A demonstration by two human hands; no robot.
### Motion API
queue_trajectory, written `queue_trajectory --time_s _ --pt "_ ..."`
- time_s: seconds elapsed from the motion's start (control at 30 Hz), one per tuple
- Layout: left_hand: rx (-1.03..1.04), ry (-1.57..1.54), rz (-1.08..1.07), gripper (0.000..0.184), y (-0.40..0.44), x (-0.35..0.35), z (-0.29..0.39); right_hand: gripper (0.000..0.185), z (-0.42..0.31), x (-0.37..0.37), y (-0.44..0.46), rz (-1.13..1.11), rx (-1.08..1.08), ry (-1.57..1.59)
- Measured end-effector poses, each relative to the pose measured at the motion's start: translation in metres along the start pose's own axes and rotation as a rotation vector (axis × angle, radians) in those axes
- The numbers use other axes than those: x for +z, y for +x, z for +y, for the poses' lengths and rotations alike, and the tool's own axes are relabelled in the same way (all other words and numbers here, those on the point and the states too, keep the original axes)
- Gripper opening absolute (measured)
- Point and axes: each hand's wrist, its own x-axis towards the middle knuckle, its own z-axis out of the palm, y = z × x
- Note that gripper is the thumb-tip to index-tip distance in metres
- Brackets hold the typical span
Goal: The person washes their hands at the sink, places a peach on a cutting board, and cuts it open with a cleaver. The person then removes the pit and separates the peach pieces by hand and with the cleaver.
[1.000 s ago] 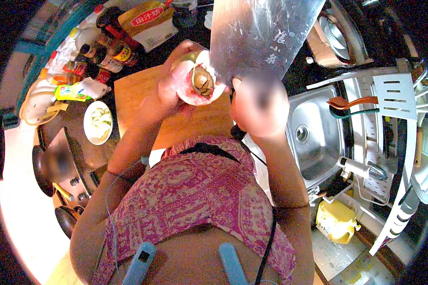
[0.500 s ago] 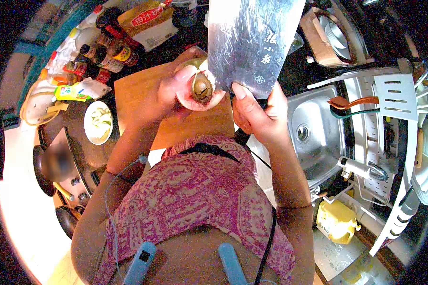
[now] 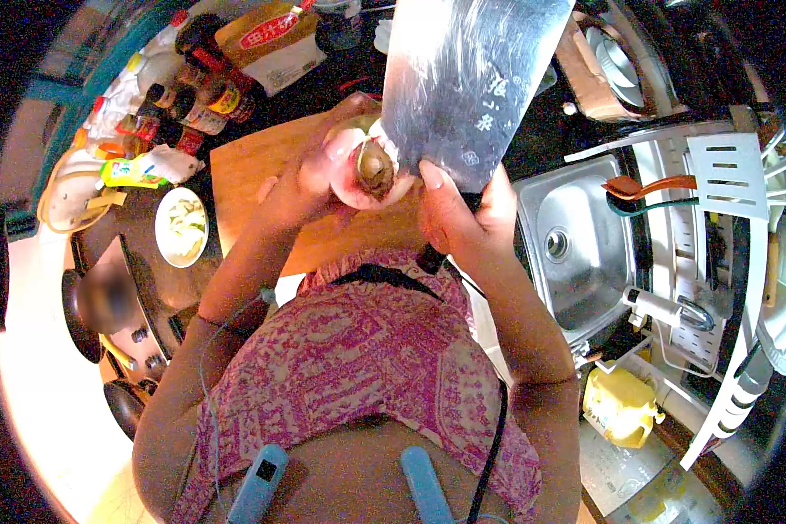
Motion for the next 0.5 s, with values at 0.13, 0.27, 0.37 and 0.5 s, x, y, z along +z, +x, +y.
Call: queue_trajectory --time_s 0.13,0.27,0.37,0.5 --pt "0.132 0.07 -0.13 0.037 -0.002 -0.005 0.006 0.015 -0.015 -0.012 -0.005 -0.113 0.062 -0.132" --pt "0.058 0.094 -0.166 0.039 -0.007 -0.005 0.014 0.016 -0.022 -0.011 -0.007 -0.147 0.101 -0.126" --pt "0.044 0.055 -0.174 0.041 -0.007 -0.01 0.014 0.013 -0.022 -0.001 -0.012 -0.102 0.058 -0.072" --pt "0.022 0.071 -0.19 0.049 -0.01 -0.01 0.013 0.014 -0.025 -0.004 -0.009 -0.153 0.107 -0.077"
